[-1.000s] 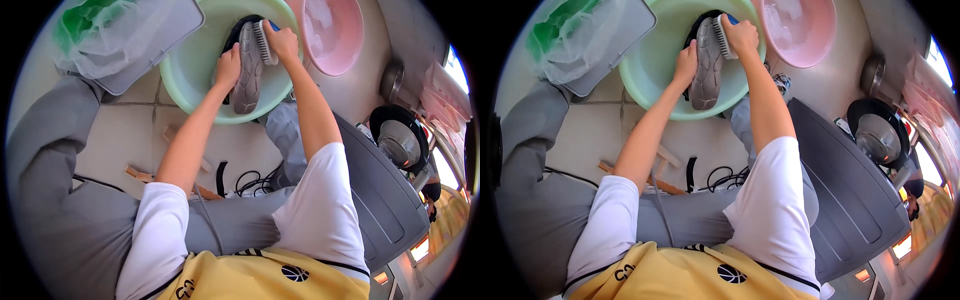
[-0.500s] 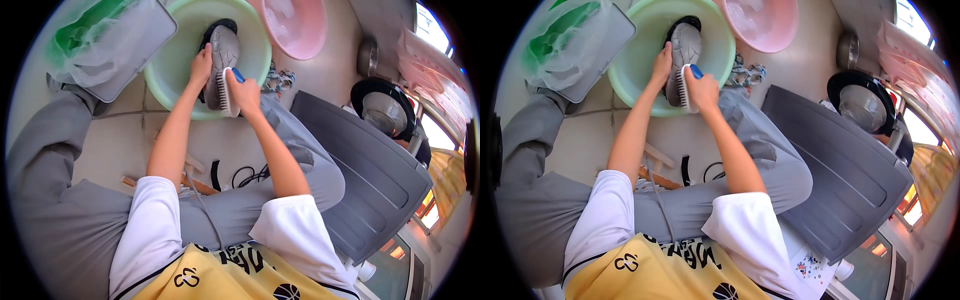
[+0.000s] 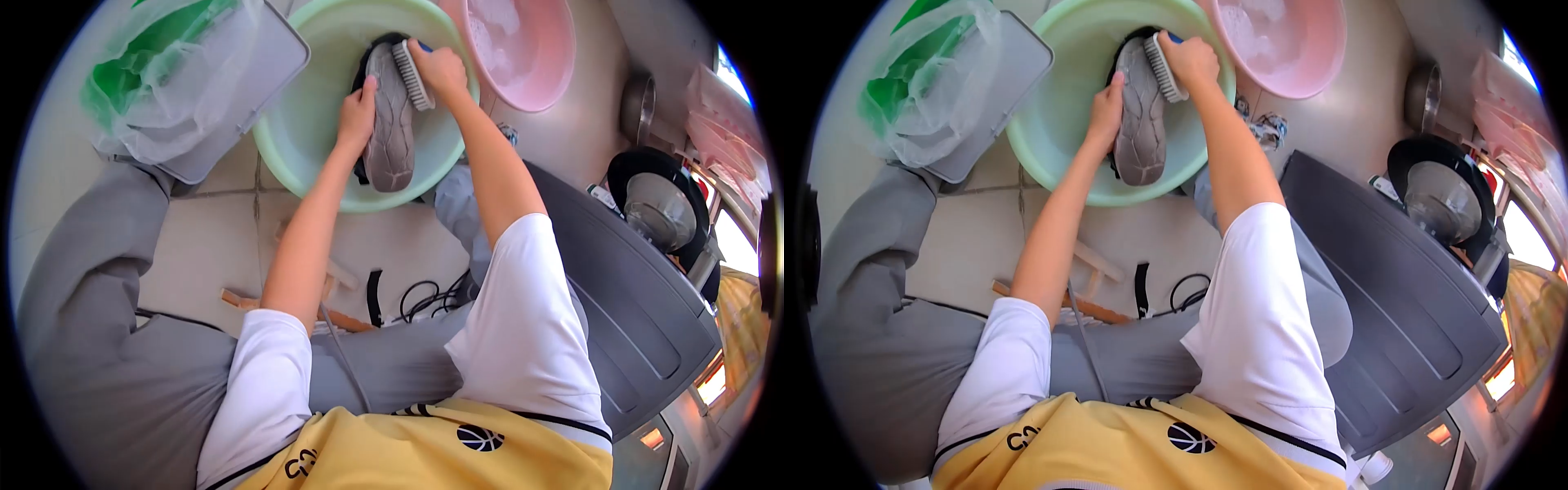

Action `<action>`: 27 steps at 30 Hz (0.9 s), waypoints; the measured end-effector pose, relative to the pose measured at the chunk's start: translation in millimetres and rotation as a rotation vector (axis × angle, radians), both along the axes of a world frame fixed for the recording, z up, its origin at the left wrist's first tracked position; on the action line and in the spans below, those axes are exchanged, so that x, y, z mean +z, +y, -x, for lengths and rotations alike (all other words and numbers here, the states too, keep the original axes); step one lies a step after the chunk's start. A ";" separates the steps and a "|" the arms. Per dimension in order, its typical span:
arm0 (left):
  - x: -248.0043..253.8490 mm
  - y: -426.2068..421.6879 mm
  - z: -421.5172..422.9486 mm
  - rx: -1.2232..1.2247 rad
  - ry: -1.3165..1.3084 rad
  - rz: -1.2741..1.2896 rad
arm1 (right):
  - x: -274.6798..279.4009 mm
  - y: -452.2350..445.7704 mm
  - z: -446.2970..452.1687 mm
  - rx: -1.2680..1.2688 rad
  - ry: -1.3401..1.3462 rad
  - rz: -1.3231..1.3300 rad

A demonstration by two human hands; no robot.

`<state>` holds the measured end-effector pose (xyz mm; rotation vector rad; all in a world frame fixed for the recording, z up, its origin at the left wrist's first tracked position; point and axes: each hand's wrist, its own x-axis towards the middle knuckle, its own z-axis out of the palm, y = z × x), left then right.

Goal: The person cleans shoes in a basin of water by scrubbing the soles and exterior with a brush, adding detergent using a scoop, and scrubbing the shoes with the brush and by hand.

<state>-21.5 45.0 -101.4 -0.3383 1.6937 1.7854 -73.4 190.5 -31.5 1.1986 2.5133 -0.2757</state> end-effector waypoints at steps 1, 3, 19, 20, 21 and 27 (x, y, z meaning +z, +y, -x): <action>-5.0 1.3 -2.3 0.014 -0.033 -0.010 | 5.5 -2.0 -5.6 -0.022 0.008 0.043; -10.5 2.7 2.9 0.015 0.002 0.024 | 12.1 -19.1 -25.0 0.013 0.064 0.053; -9.0 -2.2 6.7 -0.106 0.019 0.133 | 65.3 -104.0 -130.0 -0.152 0.058 0.119; -8.5 -0.2 6.9 -0.130 0.054 0.152 | 62.1 -96.7 -123.7 -0.146 0.063 0.133; 2.3 -0.2 4.2 -0.093 0.118 0.179 | 60.5 -89.2 -117.4 -0.150 0.077 0.107; 5.0 1.6 3.2 -0.135 0.040 0.162 | 20.3 -38.3 -49.9 -0.084 0.113 0.094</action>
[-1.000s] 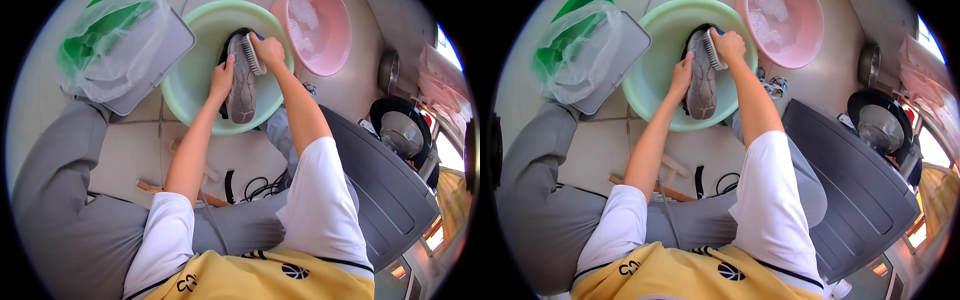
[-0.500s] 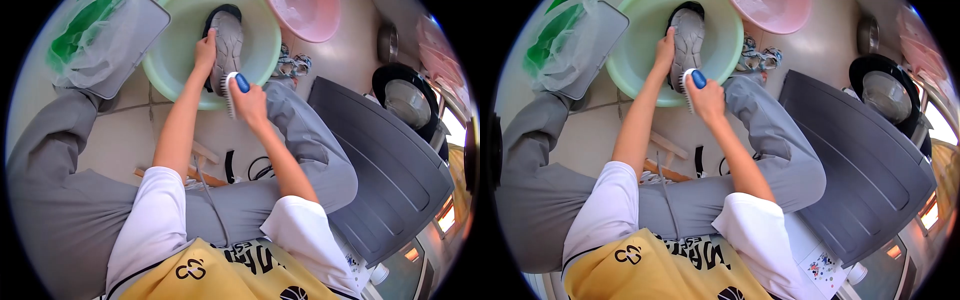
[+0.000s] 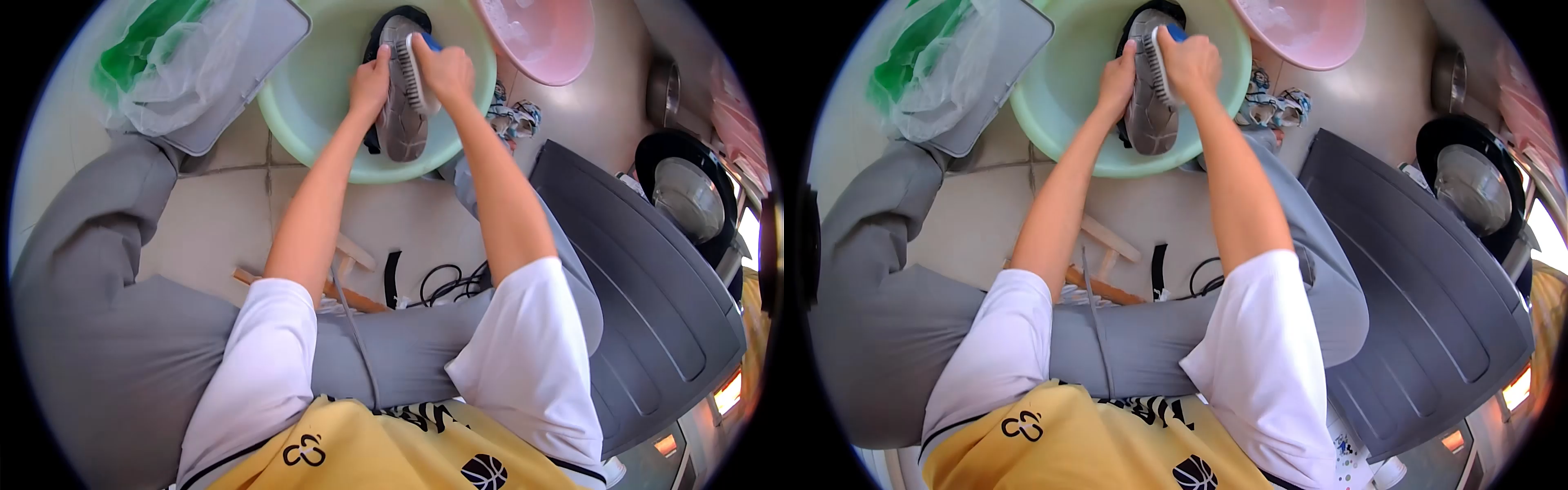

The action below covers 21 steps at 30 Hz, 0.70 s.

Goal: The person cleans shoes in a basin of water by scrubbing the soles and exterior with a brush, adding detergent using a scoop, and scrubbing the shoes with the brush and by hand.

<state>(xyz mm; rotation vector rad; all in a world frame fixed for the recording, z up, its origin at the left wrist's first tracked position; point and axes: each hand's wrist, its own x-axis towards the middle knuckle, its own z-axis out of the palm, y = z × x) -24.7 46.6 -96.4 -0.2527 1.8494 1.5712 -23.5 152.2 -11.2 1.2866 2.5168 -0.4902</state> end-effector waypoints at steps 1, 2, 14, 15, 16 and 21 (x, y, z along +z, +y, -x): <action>-5.7 2.8 2.0 -0.004 0.003 0.006 | -8.2 7.7 13.1 0.043 0.022 -0.041; -10.8 4.5 0.2 0.038 -0.037 -0.029 | -15.6 13.6 19.7 0.036 0.019 -0.035; -15.0 1.2 -2.6 0.176 -0.290 -0.320 | 7.4 -13.9 -15.9 0.122 0.070 -0.044; -25.2 3.1 -2.8 0.172 -0.286 -0.337 | 13.4 -18.2 -28.6 0.100 0.052 0.010; -41.0 7.1 -4.4 0.149 -0.276 -0.325 | 17.6 -21.0 -46.1 0.040 0.051 0.081; -60.7 15.0 -7.4 0.079 -0.184 -0.230 | 52.9 -82.9 -119.6 -0.135 -0.008 0.140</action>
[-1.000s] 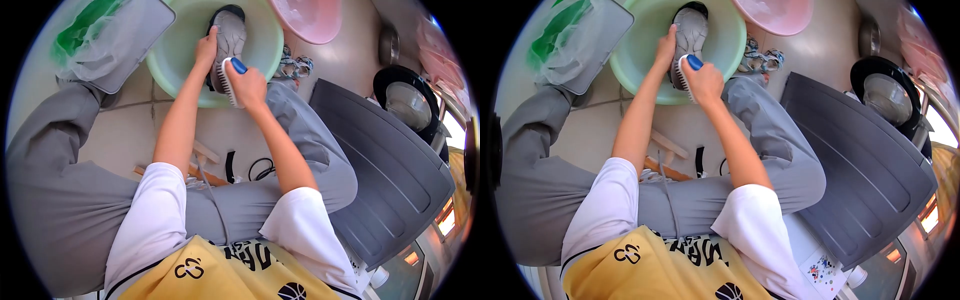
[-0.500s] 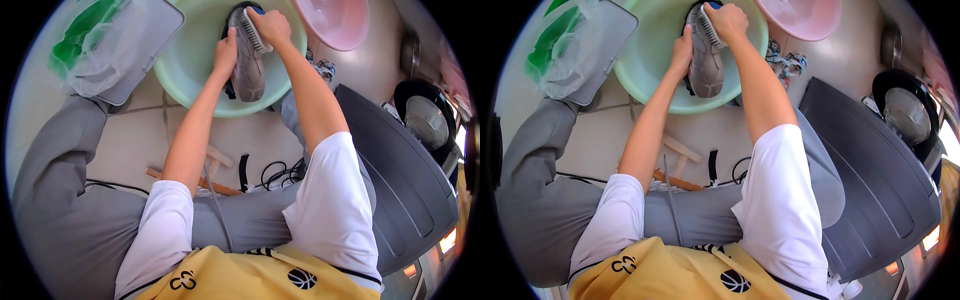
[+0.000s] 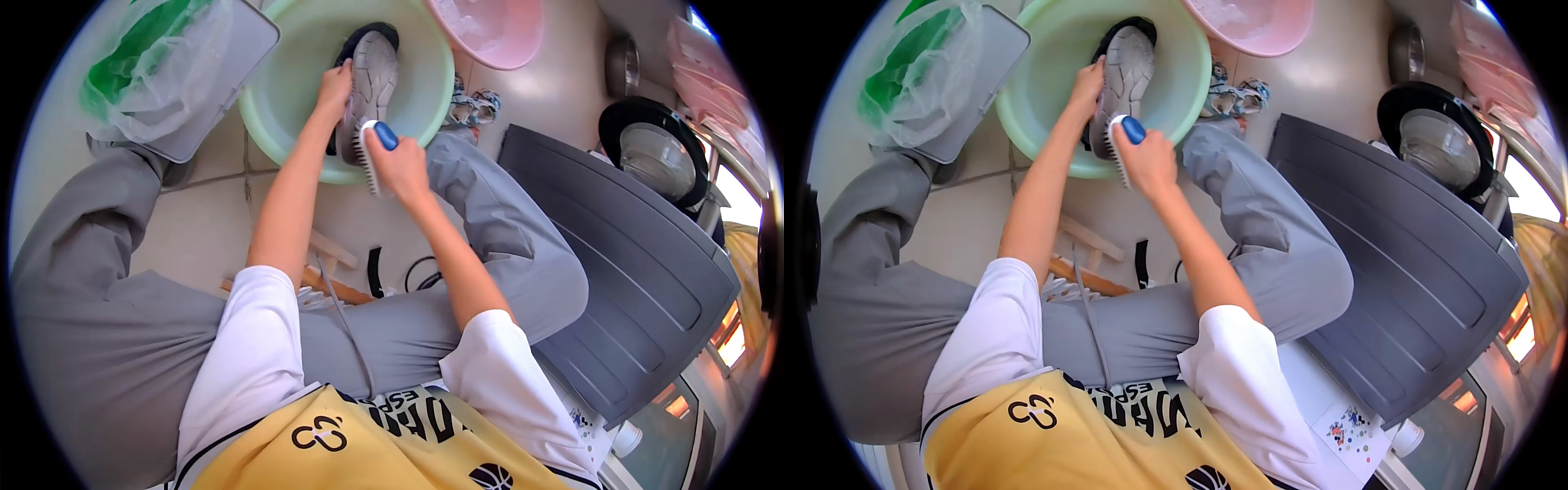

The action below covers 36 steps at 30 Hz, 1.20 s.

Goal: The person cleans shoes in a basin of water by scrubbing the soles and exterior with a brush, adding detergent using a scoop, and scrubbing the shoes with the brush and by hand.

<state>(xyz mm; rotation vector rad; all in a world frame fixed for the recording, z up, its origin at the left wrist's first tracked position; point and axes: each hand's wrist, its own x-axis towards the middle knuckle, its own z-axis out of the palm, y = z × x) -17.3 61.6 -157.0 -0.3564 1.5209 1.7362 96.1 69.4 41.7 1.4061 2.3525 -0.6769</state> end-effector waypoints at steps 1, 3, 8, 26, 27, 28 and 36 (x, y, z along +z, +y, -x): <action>9.0 -1.1 -3.8 0.001 -0.015 -0.009 | 1.2 -6.5 -1.9 0.002 -0.027 -0.006; 24.6 -5.3 4.8 -0.032 -0.090 0.005 | 7.9 -7.3 9.8 0.025 -0.050 -0.058; 22.0 -13.1 18.1 -0.226 0.070 0.237 | -11.2 15.5 72.2 0.108 -0.073 -0.140; 21.9 -13.3 0.0 -0.172 0.176 0.196 | -50.2 79.3 111.8 0.445 0.004 -0.196; 5.9 -10.2 -4.1 -0.146 0.103 0.112 | -41.0 71.9 98.8 0.416 0.020 -0.155; 2.1 -9.3 -0.9 -0.121 0.033 0.027 | -32.3 64.3 86.6 0.388 0.041 -0.118; 27.7 -18.6 5.4 -0.146 0.034 -0.036 | 4.8 -0.8 14.4 0.241 0.117 0.037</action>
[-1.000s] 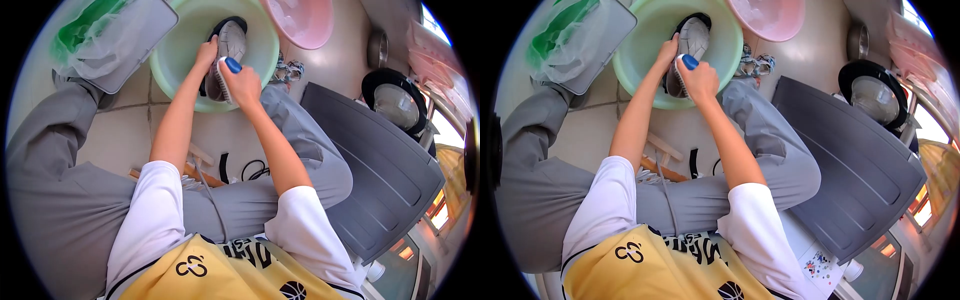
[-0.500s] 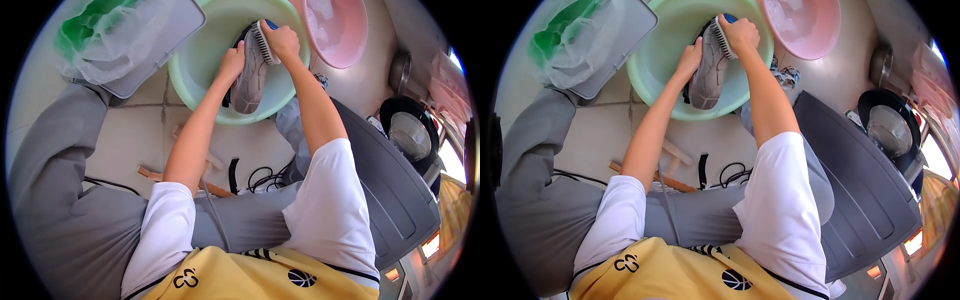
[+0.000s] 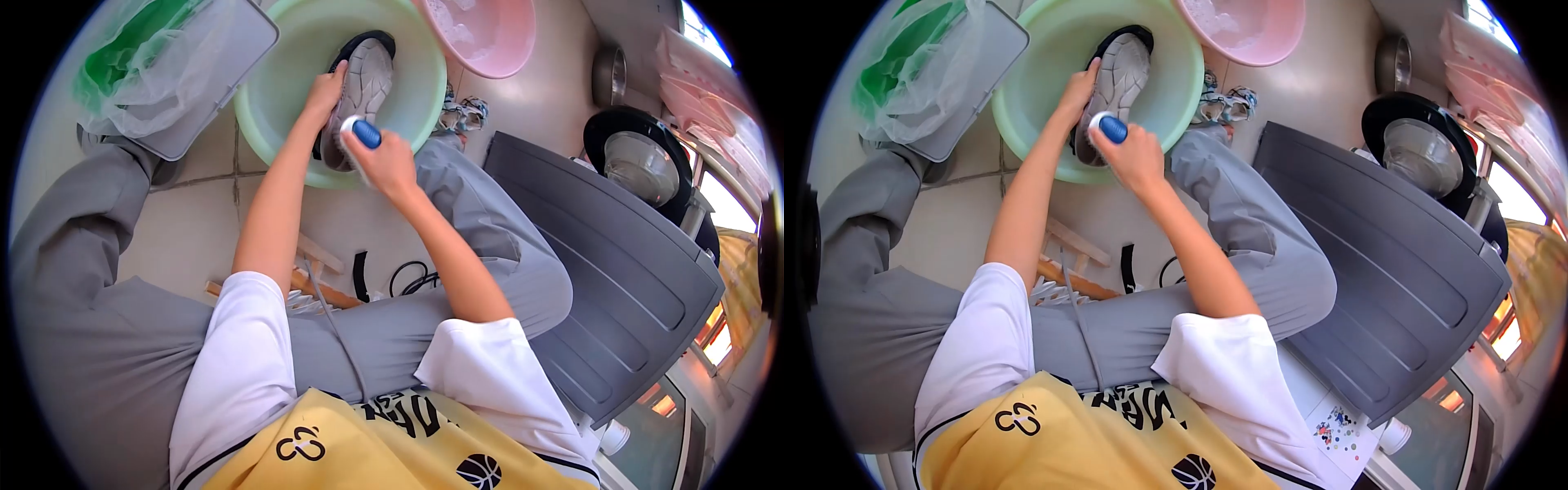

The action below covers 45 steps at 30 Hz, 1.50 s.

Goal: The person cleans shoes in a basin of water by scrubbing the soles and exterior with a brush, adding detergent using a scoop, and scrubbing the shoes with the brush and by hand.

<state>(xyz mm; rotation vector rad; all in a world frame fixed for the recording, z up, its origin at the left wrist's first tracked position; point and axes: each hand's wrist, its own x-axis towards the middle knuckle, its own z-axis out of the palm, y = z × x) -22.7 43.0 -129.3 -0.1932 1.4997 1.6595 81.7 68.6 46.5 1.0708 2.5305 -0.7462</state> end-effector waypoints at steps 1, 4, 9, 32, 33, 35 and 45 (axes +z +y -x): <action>5.5 -2.4 0.6 -0.020 0.036 0.008 | -4.8 6.9 9.9 -0.030 -0.051 -0.078; -15.6 -0.1 1.8 -0.064 0.192 0.042 | -20.0 29.0 40.1 -0.082 -0.135 -0.143; 4.5 -1.3 -2.0 -0.122 0.246 0.213 | -44.1 72.3 89.6 -0.102 -0.117 -0.316; 13.7 1.2 3.9 -0.138 0.203 0.267 | -5.4 31.6 -9.8 -0.022 -0.135 0.127; 4.7 3.0 2.2 -0.092 0.171 0.234 | 0.1 29.8 -3.4 -0.020 -0.129 0.119; 8.4 -1.7 2.2 -0.078 0.144 0.239 | 12.2 21.8 13.1 0.015 -0.081 0.059; 19.8 1.4 -2.9 -0.095 0.236 0.300 | -68.2 115.1 109.9 -0.302 -0.156 -0.212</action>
